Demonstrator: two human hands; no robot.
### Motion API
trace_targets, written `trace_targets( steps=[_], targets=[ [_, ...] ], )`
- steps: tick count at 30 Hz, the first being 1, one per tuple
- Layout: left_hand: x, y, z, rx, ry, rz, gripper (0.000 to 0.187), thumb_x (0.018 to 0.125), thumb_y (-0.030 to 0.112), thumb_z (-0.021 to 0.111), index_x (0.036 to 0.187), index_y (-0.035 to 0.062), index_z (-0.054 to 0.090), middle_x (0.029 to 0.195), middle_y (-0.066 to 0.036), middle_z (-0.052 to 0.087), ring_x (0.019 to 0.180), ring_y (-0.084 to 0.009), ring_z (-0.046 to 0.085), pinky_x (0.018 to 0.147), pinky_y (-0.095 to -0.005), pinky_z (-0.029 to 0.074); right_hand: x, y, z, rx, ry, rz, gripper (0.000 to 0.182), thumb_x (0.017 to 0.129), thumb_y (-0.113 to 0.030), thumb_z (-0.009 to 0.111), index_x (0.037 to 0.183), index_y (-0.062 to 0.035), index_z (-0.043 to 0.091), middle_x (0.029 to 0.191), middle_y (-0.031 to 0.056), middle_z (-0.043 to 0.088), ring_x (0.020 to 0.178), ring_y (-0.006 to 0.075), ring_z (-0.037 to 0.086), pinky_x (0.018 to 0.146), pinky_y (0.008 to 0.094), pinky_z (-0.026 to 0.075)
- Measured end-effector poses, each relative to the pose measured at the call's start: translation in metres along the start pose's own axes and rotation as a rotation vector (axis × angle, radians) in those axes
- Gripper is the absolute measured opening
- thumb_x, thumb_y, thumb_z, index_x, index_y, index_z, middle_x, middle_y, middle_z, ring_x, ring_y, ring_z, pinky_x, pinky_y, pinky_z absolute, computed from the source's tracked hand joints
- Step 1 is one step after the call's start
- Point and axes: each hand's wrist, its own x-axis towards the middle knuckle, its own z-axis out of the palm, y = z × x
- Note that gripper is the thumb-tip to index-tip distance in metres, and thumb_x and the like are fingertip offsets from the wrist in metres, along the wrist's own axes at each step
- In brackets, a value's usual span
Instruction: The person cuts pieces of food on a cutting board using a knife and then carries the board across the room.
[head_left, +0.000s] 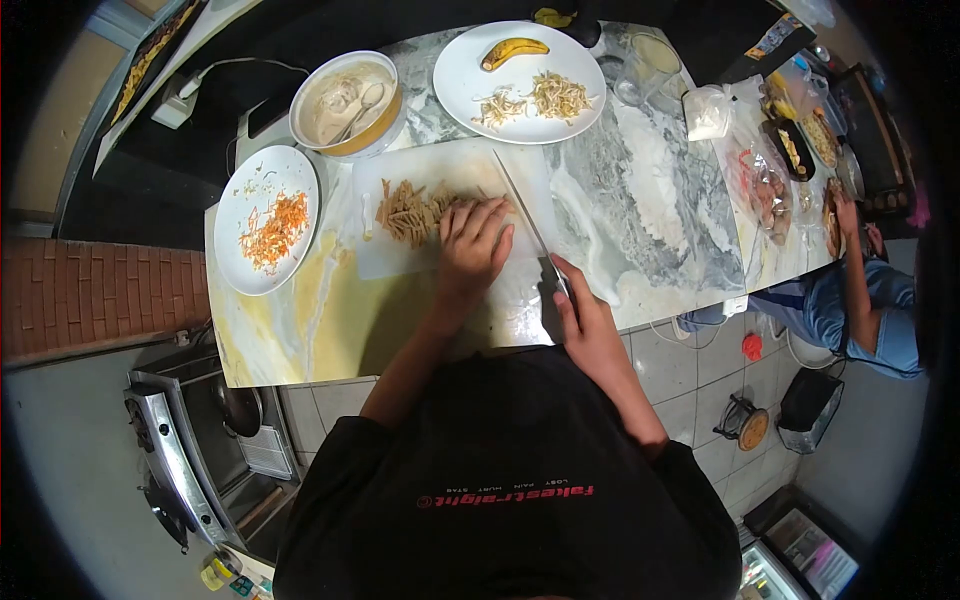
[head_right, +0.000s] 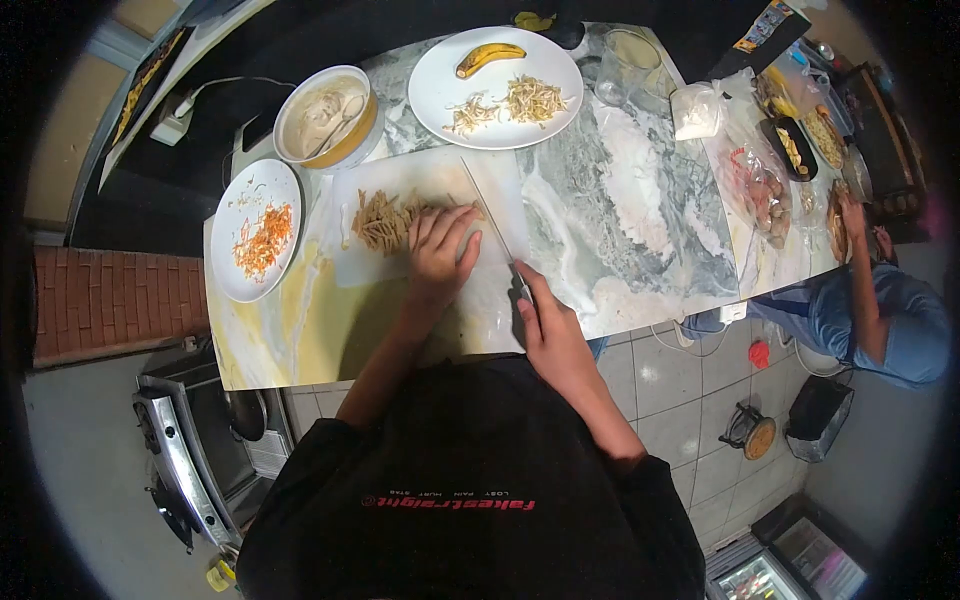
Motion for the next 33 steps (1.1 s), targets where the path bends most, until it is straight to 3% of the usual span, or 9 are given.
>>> trace_targets(
  steps=[2,8,9,12,14,15,21,27,33],
  targets=[
    [0.0,0.001,-0.001,-0.007,-0.008,-0.008,0.035,0.086,0.012,0.076,0.119,0.0065,0.072,0.121,-0.007,0.07,0.112,-0.0298,0.063,0.106,-0.0473,0.044,0.002,0.005,0.005,-0.016,0.018,-0.081,0.046,0.107,-0.009,0.05,0.153,-0.0118,0.045,0.114,0.037,0.067,0.111,0.0552,0.062,0.092,0.0486,0.052],
    [-0.001,-0.002,-0.001,-0.056,-0.008,-0.031,0.032,0.087,0.011,0.076,0.118,0.005,0.071,0.122,-0.007,0.069,0.115,-0.0283,0.063,0.108,-0.0489,0.043,0.001,-0.002,0.009,-0.06,-0.017,-0.046,0.045,0.108,-0.008,0.047,0.152,-0.008,0.044,0.126,0.0361,0.064,0.117,0.0544,0.06,0.096,0.0527,0.051],
    [-0.001,-0.002,0.0,-0.073,-0.015,-0.037,0.032,0.088,0.012,0.077,0.118,0.0039,0.07,0.124,-0.007,0.068,0.117,-0.0274,0.062,0.11,-0.051,0.043,0.001,-0.001,0.011,-0.062,-0.015,-0.038,0.045,0.108,-0.008,0.047,0.152,-0.008,0.044,0.126,0.0361,0.064,0.117,0.0544,0.06,0.096,0.0527,0.051],
    [-0.001,-0.003,-0.001,-0.076,-0.02,-0.03,0.032,0.087,0.011,0.077,0.117,0.0038,0.07,0.124,-0.006,0.068,0.118,-0.0268,0.062,0.11,-0.0504,0.042,0.002,-0.002,0.015,-0.07,0.028,-0.077,0.046,0.108,-0.006,0.048,0.154,-0.0114,0.045,0.099,0.0339,0.067,0.098,0.0544,0.064,0.084,0.0431,0.052],
    [0.0,-0.003,-0.003,-0.08,-0.028,-0.035,0.031,0.087,0.011,0.077,0.116,0.0036,0.07,0.123,-0.006,0.068,0.117,-0.0266,0.061,0.11,-0.0497,0.042,0.005,-0.013,0.013,-0.088,-0.031,0.026,0.045,0.106,-0.006,0.047,0.152,-0.0085,0.045,0.123,0.0369,0.064,0.115,0.0548,0.06,0.094,0.0532,0.052],
    [0.001,-0.003,-0.004,-0.081,-0.028,-0.041,0.03,0.087,0.011,0.077,0.116,0.0035,0.071,0.123,-0.006,0.068,0.117,-0.0264,0.061,0.11,-0.0491,0.042,0.006,-0.013,0.015,-0.093,-0.03,0.028,0.045,0.106,-0.006,0.047,0.152,-0.0085,0.045,0.123,0.0369,0.064,0.115,0.0548,0.06,0.094,0.0532,0.052],
    [0.005,-0.004,-0.004,-0.139,-0.033,-0.085,0.024,0.088,0.01,0.075,0.111,0.0032,0.073,0.119,-0.006,0.07,0.116,-0.025,0.062,0.109,-0.0465,0.043,0.011,-0.016,0.015,-0.139,-0.073,0.146,0.047,0.106,-0.005,0.047,0.153,-0.0102,0.04,0.107,0.0368,0.067,0.103,0.0547,0.064,0.084,0.0554,0.052],
    [0.008,-0.005,-0.007,-0.171,-0.076,-0.13,0.025,0.089,0.01,0.073,0.113,0.0038,0.073,0.119,-0.006,0.071,0.114,-0.0247,0.062,0.107,-0.0459,0.044,0.016,-0.003,0.004,-0.075,-0.118,0.211,0.033,0.111,-0.014,0.045,0.143,-0.0074,0.038,0.071,0.0272,0.061,0.074,0.0521,0.064,0.064,0.0533,0.045],
    [0.012,-0.005,-0.01,-0.212,-0.119,-0.181,0.026,0.086,0.008,0.074,0.112,0.0061,0.075,0.123,-0.004,0.071,0.115,-0.0255,0.062,0.107,-0.0442,0.043,0.025,0.001,-0.003,-0.164,-0.216,0.416,0.036,0.112,-0.028,0.042,0.131,0.0021,0.048,0.076,0.0301,0.063,0.079,0.0538,0.064,0.067,0.0552,0.045]
  ],
)
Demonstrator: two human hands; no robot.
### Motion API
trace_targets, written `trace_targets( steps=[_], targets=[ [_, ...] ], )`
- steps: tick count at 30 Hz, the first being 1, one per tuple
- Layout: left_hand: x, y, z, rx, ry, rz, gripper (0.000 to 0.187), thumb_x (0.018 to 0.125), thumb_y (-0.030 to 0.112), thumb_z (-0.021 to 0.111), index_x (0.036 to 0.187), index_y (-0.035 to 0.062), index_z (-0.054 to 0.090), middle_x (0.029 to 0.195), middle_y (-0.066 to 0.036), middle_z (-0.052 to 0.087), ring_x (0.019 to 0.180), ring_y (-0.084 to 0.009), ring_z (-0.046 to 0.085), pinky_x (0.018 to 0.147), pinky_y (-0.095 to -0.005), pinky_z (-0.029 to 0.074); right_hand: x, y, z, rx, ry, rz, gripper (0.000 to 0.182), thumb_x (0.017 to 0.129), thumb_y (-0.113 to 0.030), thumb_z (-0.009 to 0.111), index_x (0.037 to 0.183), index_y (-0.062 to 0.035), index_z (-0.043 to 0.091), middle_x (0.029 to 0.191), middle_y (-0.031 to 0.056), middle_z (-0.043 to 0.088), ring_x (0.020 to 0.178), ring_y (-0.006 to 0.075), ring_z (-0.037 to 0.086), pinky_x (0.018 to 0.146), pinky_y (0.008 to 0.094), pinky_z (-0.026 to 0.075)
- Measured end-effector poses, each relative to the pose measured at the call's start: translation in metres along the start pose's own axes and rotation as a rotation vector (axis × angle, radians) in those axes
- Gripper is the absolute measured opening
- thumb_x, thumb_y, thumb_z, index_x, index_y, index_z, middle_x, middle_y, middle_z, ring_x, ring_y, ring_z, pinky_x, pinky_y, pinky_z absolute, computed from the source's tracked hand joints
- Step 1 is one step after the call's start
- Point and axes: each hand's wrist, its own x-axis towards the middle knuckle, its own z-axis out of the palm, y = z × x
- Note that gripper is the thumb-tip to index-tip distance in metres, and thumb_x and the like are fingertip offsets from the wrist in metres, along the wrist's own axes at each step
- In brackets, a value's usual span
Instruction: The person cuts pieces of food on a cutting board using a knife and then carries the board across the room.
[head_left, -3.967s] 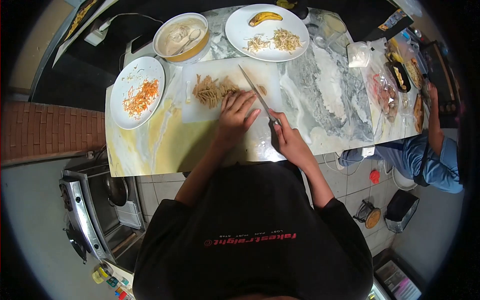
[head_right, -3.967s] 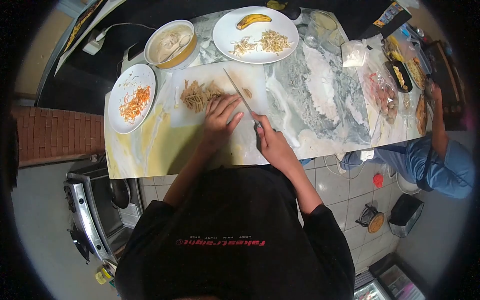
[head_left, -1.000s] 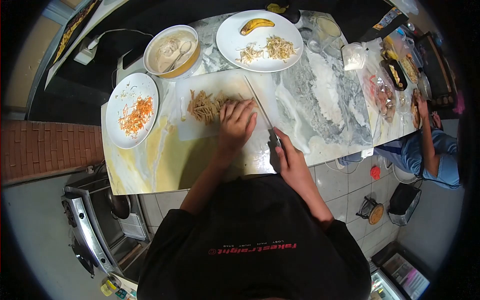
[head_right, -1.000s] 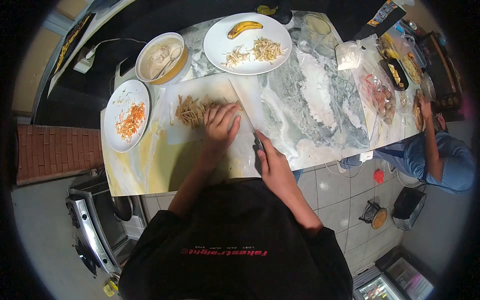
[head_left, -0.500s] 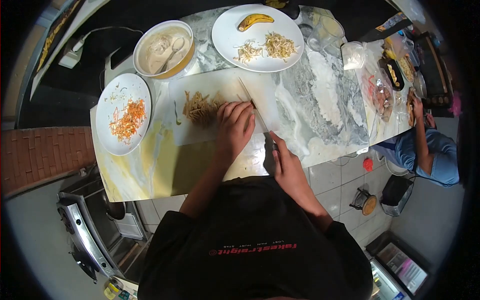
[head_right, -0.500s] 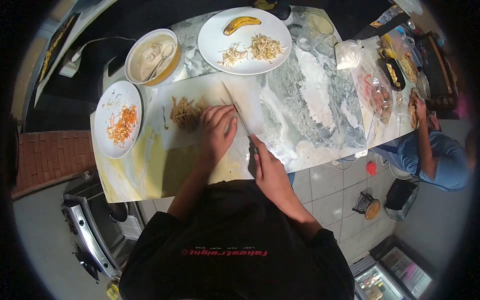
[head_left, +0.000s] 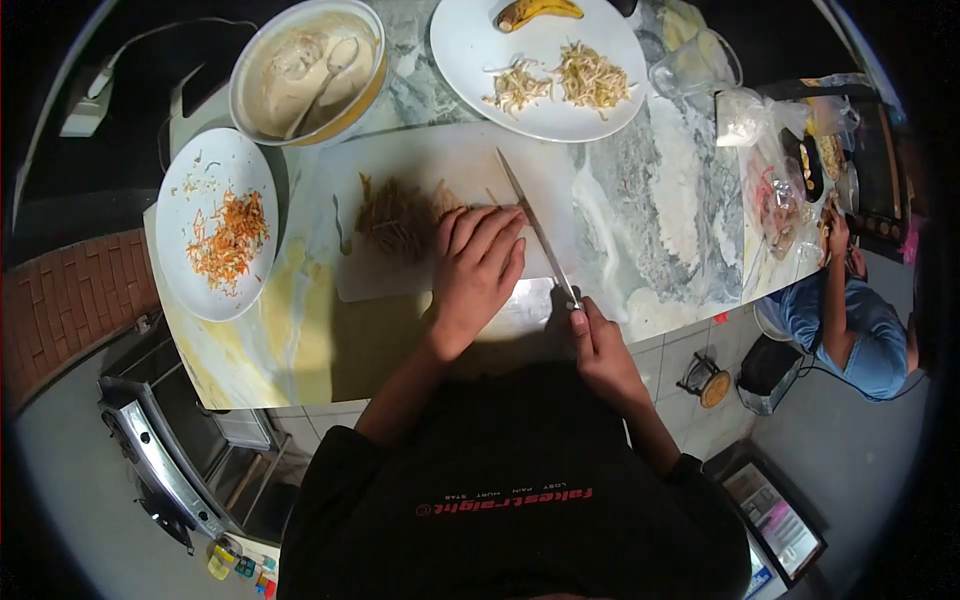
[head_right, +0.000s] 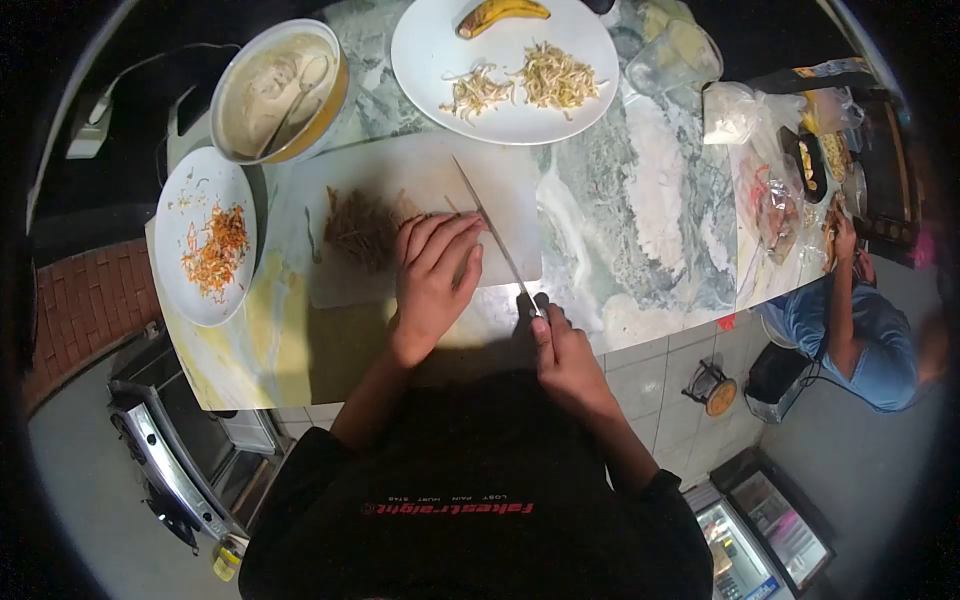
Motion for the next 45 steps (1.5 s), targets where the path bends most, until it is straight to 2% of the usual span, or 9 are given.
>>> trace_targets(
  steps=[5,9,12,15,17,26,29,35,45],
  targets=[
    [0.0,0.001,-0.002,-0.016,-0.042,-0.046,0.031,0.086,0.009,0.074,0.117,0.0059,0.075,0.124,-0.003,0.071,0.116,-0.0256,0.062,0.105,-0.0442,0.043,0.001,-0.007,0.005,0.022,0.076,-0.006,0.034,0.111,-0.023,0.046,0.129,0.0053,0.051,0.089,0.0345,0.065,0.085,0.0548,0.064,0.073,0.0577,0.046],
    [-0.003,-0.001,0.001,-0.005,-0.048,-0.052,0.03,0.087,0.009,0.074,0.117,0.0055,0.076,0.126,-0.003,0.071,0.116,-0.0245,0.063,0.105,-0.0443,0.043,-0.002,0.007,0.016,-0.131,0.087,0.034,0.032,0.109,-0.017,0.049,0.132,0.0056,0.048,0.09,0.0352,0.065,0.087,0.0547,0.065,0.075,0.0592,0.047],
    [-0.001,-0.003,0.004,0.013,-0.021,-0.04,0.031,0.086,0.01,0.074,0.116,0.0054,0.077,0.125,-0.003,0.072,0.114,-0.0238,0.064,0.105,-0.0439,0.043,0.002,-0.001,0.024,-0.223,0.183,-0.087,0.032,0.106,-0.014,0.052,0.131,0.0053,0.044,0.082,0.0346,0.064,0.084,0.056,0.065,0.074,0.0633,0.047],
    [-0.003,-0.001,0.003,0.018,-0.032,-0.052,0.031,0.085,0.01,0.073,0.115,0.0053,0.077,0.124,-0.003,0.072,0.113,-0.0233,0.065,0.105,-0.0435,0.043,0.004,-0.012,0.023,-0.162,0.087,0.089,0.028,0.106,-0.015,0.053,0.124,0.0034,0.042,0.077,0.034,0.064,0.078,0.0569,0.064,0.07,0.0663,0.046],
    [-0.002,-0.001,0.003,0.039,-0.036,-0.055,0.031,0.084,0.009,0.072,0.114,0.005,0.078,0.123,-0.003,0.073,0.113,-0.0229,0.065,0.105,-0.0431,0.044,0.004,-0.012,0.025,-0.259,0.153,-0.002,0.023,0.106,-0.017,0.053,0.116,0.0015,0.043,0.076,0.0332,0.065,0.073,0.0568,0.064,0.065,0.0669,0.046],
    [-0.003,0.001,0.0,0.014,-0.049,-0.068,0.026,0.087,0.009,0.073,0.113,0.0027,0.075,0.124,-0.006,0.071,0.116,-0.0258,0.063,0.106,-0.0461,0.044,0.017,-0.026,0.022,-0.309,0.138,0.066,0.029,0.108,-0.026,0.053,0.113,0.0013,0.046,0.07,0.0287,0.066,0.072,0.0531,0.067,0.063,0.063,0.051],
    [-0.002,0.002,-0.002,0.019,-0.059,-0.054,0.028,0.088,0.008,0.073,0.115,0.0028,0.074,0.126,-0.006,0.07,0.118,-0.0262,0.063,0.107,-0.0466,0.043,0.016,-0.018,0.024,-0.387,0.234,-0.04,0.033,0.109,-0.03,0.052,0.116,0.002,0.049,0.07,0.0287,0.066,0.071,0.0525,0.067,0.063,0.0622,0.051],
    [-0.001,0.002,-0.004,0.013,-0.068,-0.022,0.032,0.088,0.007,0.073,0.12,0.0039,0.072,0.128,-0.006,0.069,0.12,-0.0263,0.061,0.109,-0.047,0.042,0.014,-0.002,0.017,-0.281,0.179,0.038,0.041,0.111,-0.036,0.048,0.126,0.0016,0.05,0.071,0.0303,0.065,0.072,0.0541,0.065,0.064,0.0623,0.05],
    [-0.001,0.004,-0.003,0.048,-0.039,0.02,0.027,0.088,0.008,0.073,0.115,0.0034,0.071,0.124,-0.006,0.068,0.117,-0.0255,0.062,0.108,-0.0468,0.044,0.002,0.0,0.007,-0.035,0.129,0.035,0.038,0.112,-0.034,0.046,0.124,0.0023,0.052,0.076,0.0332,0.065,0.078,0.0577,0.063,0.067,0.0615,0.045]
  ],
)
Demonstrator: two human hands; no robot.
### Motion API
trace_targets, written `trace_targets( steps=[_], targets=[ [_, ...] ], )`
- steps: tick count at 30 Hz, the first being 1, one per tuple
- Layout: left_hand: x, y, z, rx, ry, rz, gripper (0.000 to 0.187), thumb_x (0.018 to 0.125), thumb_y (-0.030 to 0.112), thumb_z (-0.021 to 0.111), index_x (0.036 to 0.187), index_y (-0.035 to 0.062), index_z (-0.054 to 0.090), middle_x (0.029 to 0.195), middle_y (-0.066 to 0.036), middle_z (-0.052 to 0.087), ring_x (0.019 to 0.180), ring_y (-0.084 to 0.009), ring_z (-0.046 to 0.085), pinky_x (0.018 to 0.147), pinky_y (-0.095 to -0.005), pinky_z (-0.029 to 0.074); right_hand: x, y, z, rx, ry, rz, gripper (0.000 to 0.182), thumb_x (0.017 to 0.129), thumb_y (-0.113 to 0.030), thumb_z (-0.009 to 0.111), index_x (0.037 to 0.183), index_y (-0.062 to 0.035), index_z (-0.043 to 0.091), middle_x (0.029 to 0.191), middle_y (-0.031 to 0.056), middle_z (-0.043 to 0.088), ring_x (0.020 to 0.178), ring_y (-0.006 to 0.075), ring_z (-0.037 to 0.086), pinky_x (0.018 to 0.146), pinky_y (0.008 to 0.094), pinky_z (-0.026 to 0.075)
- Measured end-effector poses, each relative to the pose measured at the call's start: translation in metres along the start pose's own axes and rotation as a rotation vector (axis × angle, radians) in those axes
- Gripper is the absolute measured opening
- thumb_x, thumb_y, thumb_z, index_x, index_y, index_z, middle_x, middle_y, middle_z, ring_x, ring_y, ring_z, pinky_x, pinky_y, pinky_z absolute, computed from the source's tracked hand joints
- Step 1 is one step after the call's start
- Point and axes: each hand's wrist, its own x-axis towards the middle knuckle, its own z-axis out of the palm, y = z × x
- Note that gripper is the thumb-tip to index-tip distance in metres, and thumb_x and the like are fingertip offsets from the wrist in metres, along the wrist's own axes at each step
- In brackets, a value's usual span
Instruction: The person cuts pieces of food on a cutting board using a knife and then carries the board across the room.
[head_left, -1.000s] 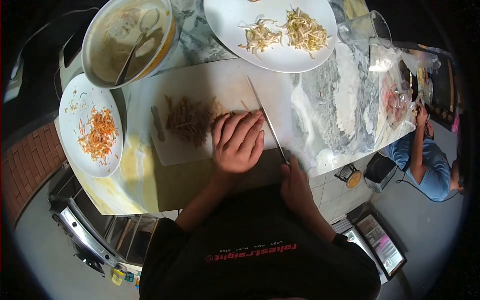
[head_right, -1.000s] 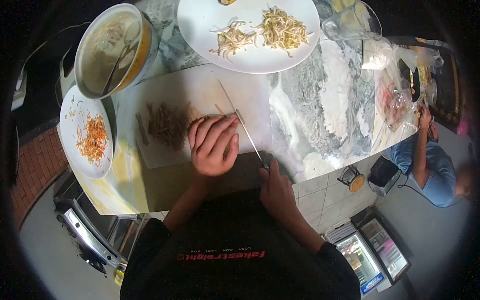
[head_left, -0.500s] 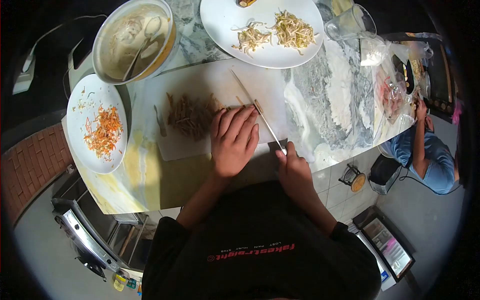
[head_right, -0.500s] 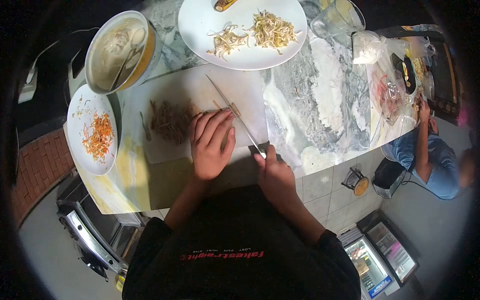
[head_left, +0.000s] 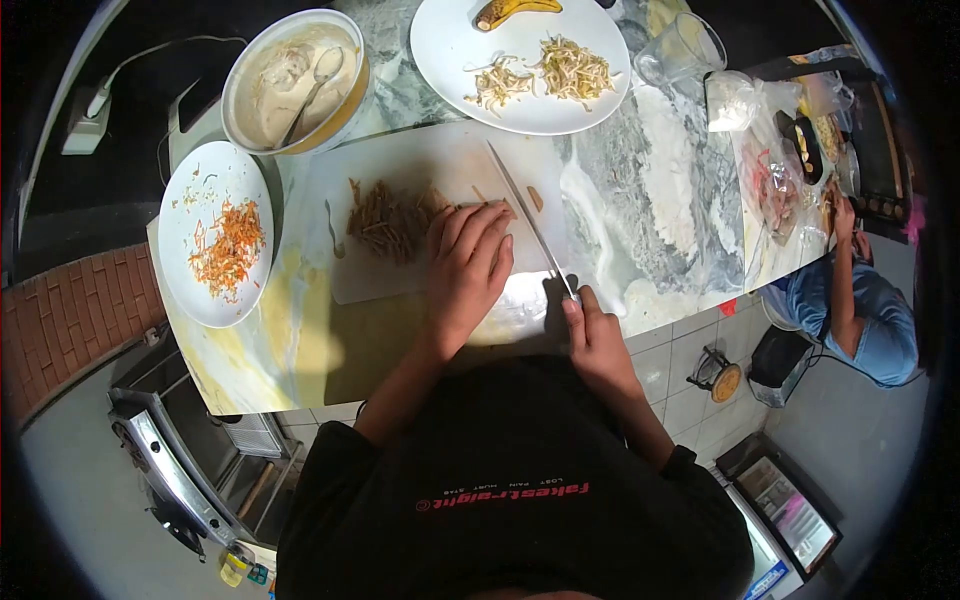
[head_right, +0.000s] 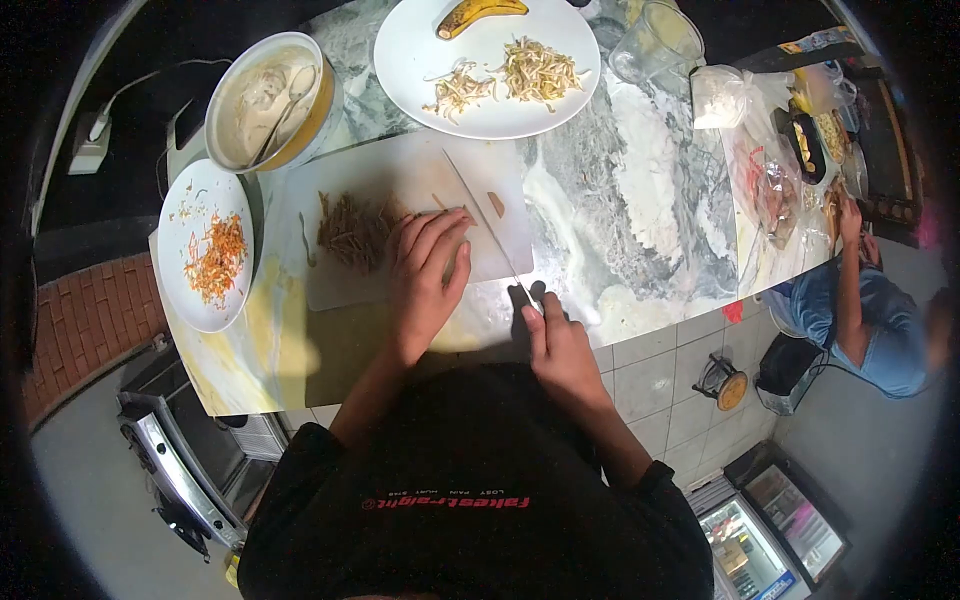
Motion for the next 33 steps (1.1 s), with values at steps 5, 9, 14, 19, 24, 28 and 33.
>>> trace_targets(
  steps=[5,9,14,19,24,28,33],
  targets=[
    [0.0,0.0,-0.001,-0.021,0.002,-0.001,0.025,0.089,0.007,0.073,0.113,0.0039,0.072,0.123,-0.006,0.069,0.117,-0.0255,0.062,0.109,-0.0463,0.043,-0.004,-0.004,0.005,-0.018,0.02,-0.046,0.039,0.112,-0.033,0.046,0.126,0.0031,0.052,0.08,0.0344,0.065,0.083,0.0577,0.063,0.071,0.0626,0.045],
    [0.001,-0.001,-0.002,-0.044,0.016,-0.002,0.023,0.089,0.007,0.072,0.113,0.005,0.074,0.121,-0.005,0.071,0.116,-0.0256,0.063,0.109,-0.046,0.043,-0.002,-0.009,-0.001,-0.067,-0.016,-0.02,0.04,0.112,-0.033,0.045,0.126,0.0039,0.053,0.078,0.0343,0.065,0.082,0.058,0.062,0.071,0.0629,0.045],
    [-0.001,-0.003,0.001,-0.04,0.036,-0.005,0.023,0.09,0.008,0.072,0.112,0.0043,0.073,0.119,-0.005,0.071,0.115,-0.0249,0.063,0.108,-0.0454,0.043,-0.001,-0.015,-0.007,-0.082,-0.008,0.001,0.044,0.112,-0.036,0.046,0.122,0.0055,0.055,0.074,0.0332,0.063,0.078,0.0572,0.062,0.067,0.061,0.044],
    [-0.002,-0.003,-0.001,-0.06,0.019,-0.043,0.024,0.09,0.008,0.071,0.113,0.0052,0.074,0.119,-0.004,0.072,0.115,-0.0245,0.063,0.108,-0.0446,0.043,0.003,-0.016,-0.009,-0.091,-0.021,-0.002,0.043,0.112,-0.035,0.046,0.121,0.0056,0.056,0.07,0.032,0.061,0.073,0.0553,0.063,0.064,0.0581,0.045],
    [-0.001,-0.003,-0.001,-0.067,0.019,-0.05,0.025,0.09,0.009,0.071,0.114,0.0053,0.074,0.119,-0.004,0.072,0.115,-0.0242,0.064,0.109,-0.0455,0.042,0.004,-0.013,-0.007,-0.111,-0.018,-0.001,0.041,0.112,-0.034,0.047,0.121,0.0057,0.056,0.07,0.0319,0.061,0.072,0.0544,0.063,0.063,0.0569,0.045],
    [0.0,-0.002,-0.001,-0.071,0.02,-0.056,0.026,0.089,0.009,0.072,0.114,0.0052,0.073,0.12,-0.004,0.072,0.115,-0.0245,0.064,0.109,-0.0459,0.042,0.004,-0.011,-0.005,-0.14,-0.01,-0.012,0.041,0.112,-0.034,0.046,0.122,0.0044,0.055,0.072,0.0322,0.063,0.075,0.056,0.063,0.064,0.0605,0.045],
    [-0.001,-0.003,-0.001,-0.08,0.028,-0.044,0.026,0.089,0.009,0.072,0.115,0.0045,0.073,0.12,-0.005,0.072,0.116,-0.0254,0.064,0.109,-0.0463,0.043,0.001,-0.021,-0.001,-0.229,-0.036,0.051,0.038,0.112,-0.034,0.045,0.123,0.0016,0.052,0.073,0.0333,0.064,0.078,0.0576,0.063,0.067,0.0644,0.045]
  ],
)
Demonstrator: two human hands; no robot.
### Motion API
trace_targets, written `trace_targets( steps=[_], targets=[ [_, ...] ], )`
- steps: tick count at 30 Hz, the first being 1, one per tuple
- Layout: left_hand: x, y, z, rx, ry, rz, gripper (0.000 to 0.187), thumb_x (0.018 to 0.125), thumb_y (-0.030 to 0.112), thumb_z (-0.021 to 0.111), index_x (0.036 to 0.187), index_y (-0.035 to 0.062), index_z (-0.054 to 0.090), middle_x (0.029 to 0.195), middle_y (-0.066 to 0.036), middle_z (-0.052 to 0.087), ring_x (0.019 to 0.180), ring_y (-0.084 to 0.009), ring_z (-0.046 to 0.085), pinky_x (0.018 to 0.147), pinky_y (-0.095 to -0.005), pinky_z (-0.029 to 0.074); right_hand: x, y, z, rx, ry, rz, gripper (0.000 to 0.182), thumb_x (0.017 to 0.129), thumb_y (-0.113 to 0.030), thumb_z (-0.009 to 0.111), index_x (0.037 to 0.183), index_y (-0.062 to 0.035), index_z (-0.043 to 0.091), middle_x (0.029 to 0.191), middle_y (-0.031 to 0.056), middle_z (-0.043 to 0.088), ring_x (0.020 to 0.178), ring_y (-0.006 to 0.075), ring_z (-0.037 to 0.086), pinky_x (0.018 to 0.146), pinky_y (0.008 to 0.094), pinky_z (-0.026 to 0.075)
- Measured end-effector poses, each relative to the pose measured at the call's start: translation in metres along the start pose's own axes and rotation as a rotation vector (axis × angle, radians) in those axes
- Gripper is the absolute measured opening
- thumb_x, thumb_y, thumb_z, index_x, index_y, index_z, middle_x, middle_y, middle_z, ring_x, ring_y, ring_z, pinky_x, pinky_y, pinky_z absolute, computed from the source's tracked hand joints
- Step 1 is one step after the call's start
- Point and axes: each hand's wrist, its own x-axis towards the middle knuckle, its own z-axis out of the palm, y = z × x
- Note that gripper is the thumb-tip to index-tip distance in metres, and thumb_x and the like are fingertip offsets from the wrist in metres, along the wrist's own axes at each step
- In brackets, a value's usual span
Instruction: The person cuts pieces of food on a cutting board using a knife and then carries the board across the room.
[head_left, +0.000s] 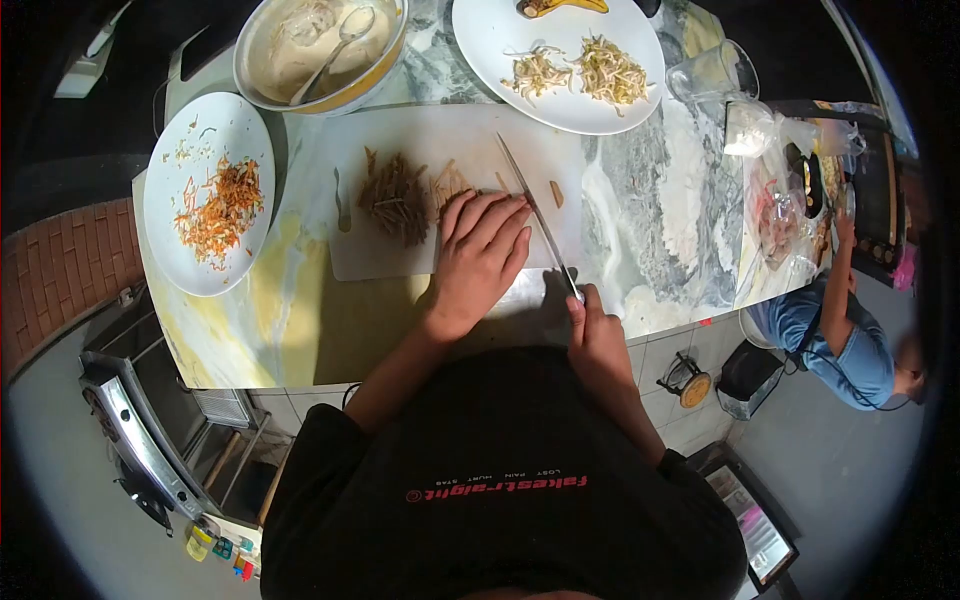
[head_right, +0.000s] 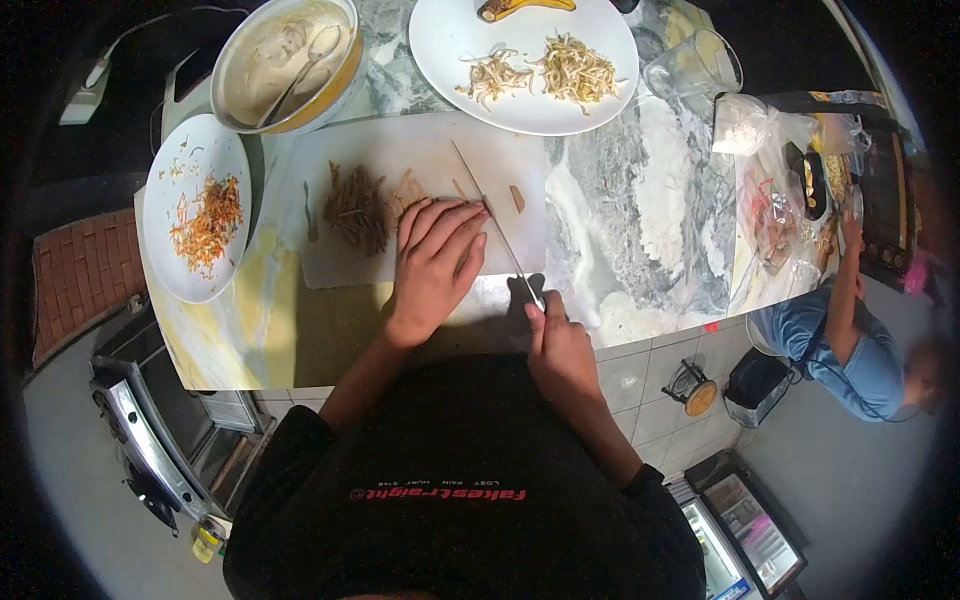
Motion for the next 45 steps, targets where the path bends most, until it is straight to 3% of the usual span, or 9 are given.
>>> trace_targets(
  steps=[14,27,29,37,40,42,43,45],
  targets=[
    [0.0,0.002,0.0,0.021,-0.006,0.003,0.024,0.089,0.009,0.072,0.112,0.0036,0.073,0.118,-0.006,0.072,0.116,-0.026,0.064,0.109,-0.0463,0.042,0.009,0.001,0.006,-0.067,0.006,-0.026,0.04,0.112,-0.036,0.042,0.118,0.0025,0.048,0.075,0.0336,0.066,0.078,0.0572,0.065,0.068,0.0649,0.049],
    [-0.004,-0.002,0.006,0.082,0.035,0.093,0.021,0.092,0.011,0.07,0.111,0.0036,0.071,0.119,-0.006,0.069,0.117,-0.0251,0.062,0.11,-0.0479,0.042,0.01,0.018,0.017,-0.069,0.205,-0.159,0.044,0.112,-0.036,0.045,0.124,0.0055,0.054,0.069,0.0315,0.064,0.072,0.0553,0.064,0.063,0.0617,0.048],
    [-0.003,-0.002,0.006,0.102,0.03,0.109,0.022,0.091,0.011,0.071,0.112,0.0036,0.071,0.119,-0.006,0.069,0.117,-0.0249,0.062,0.11,-0.0474,0.042,0.006,0.025,0.012,-0.026,0.173,-0.155,0.042,0.11,-0.037,0.047,0.126,0.0017,0.055,0.074,0.0313,0.067,0.075,0.0546,0.066,0.065,0.0633,0.051],
    [-0.004,0.008,0.006,0.157,0.024,0.149,0.033,0.084,0.008,0.078,0.115,0.0075,0.071,0.122,-0.005,0.068,0.119,-0.0254,0.061,0.109,-0.0462,0.042,0.003,0.046,0.011,0.227,0.149,-0.174,0.053,0.111,-0.041,0.046,0.131,0.0069,0.061,0.089,0.0347,0.069,0.092,0.0528,0.068,0.076,0.0537,0.052],
    [-0.004,0.012,0.01,0.168,0.027,0.144,0.036,0.082,0.011,0.081,0.117,0.0091,0.07,0.122,-0.004,0.067,0.119,-0.0252,0.06,0.107,-0.0449,0.043,0.004,0.054,0.01,0.313,0.066,-0.18,0.053,0.112,-0.043,0.044,0.119,0.0052,0.064,0.085,0.0312,0.068,0.086,0.0486,0.069,0.077,0.0506,0.051],
    [-0.002,0.016,0.012,0.126,0.021,0.102,0.035,0.082,0.012,0.083,0.114,0.0096,0.069,0.12,-0.003,0.067,0.116,-0.0255,0.061,0.104,-0.0436,0.043,0.002,0.055,0.008,0.417,-0.019,-0.172,0.047,0.113,-0.039,0.045,0.11,0.0044,0.062,0.073,0.0189,0.06,0.069,0.0282,0.052,0.07,0.0393,0.046],
    [-0.001,0.016,0.011,0.128,0.018,0.108,0.035,0.082,0.012,0.083,0.114,0.0096,0.069,0.12,-0.003,0.067,0.116,-0.0255,0.061,0.104,-0.0436,0.043,0.003,0.055,0.008,0.423,-0.016,-0.173,0.047,0.113,-0.039,0.045,0.11,0.0044,0.062,0.073,0.0189,0.06,0.069,0.0282,0.052,0.07,0.0393,0.046],
    [-0.001,0.015,0.008,0.162,0.053,0.137,0.03,0.082,0.013,0.083,0.108,0.011,0.069,0.116,-0.002,0.068,0.112,-0.0263,0.061,0.101,-0.0425,0.043,0.006,0.052,0.009,0.415,-0.016,-0.224,0.051,0.113,-0.045,0.042,0.098,0.0017,0.057,0.072,0.0198,0.061,0.069,0.0368,0.057,0.072,0.045,0.047]
  ],
)
